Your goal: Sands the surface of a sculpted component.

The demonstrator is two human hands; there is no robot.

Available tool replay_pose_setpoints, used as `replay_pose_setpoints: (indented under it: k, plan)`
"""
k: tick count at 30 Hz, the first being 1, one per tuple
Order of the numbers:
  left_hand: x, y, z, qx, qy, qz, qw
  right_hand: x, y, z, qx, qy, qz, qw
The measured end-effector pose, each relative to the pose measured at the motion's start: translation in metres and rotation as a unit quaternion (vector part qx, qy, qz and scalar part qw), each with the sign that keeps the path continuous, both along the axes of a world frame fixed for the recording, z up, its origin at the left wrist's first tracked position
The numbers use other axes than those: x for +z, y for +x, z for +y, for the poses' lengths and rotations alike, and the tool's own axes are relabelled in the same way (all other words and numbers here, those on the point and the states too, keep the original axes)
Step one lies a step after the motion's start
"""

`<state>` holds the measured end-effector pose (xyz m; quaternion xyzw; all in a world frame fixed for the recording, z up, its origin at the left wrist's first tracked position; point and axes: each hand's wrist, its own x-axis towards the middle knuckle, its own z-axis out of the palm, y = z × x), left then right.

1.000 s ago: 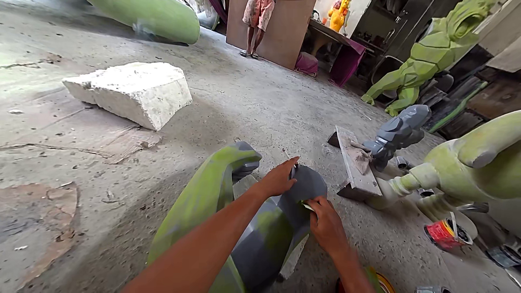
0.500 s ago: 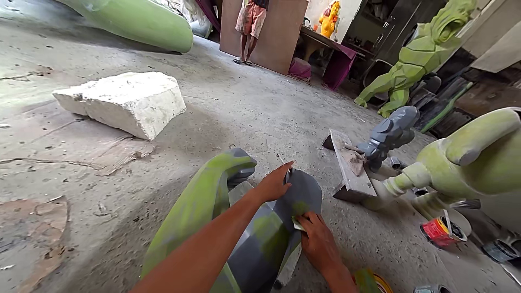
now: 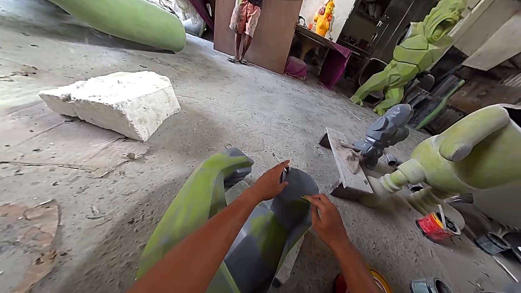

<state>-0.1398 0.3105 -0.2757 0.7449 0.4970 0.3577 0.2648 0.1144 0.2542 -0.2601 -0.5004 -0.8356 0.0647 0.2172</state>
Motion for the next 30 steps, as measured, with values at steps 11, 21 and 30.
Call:
replay_pose_setpoints:
  k: [11, 21, 30]
  plan:
    - [0.006, 0.002, -0.003, 0.002, -0.016, -0.007, 1.000, -0.017, -0.008, -0.027, 0.023, -0.038, -0.070, 0.997]
    - [0.004, -0.004, -0.003, -0.009, -0.019, -0.008, 1.000, -0.027, 0.014, -0.035, 0.041, -0.055, 0.075, 0.995]
    - [-0.009, -0.007, 0.007, -0.032, -0.019, -0.037, 0.999, -0.026, 0.025, -0.012, -0.028, -0.045, 0.199, 0.979]
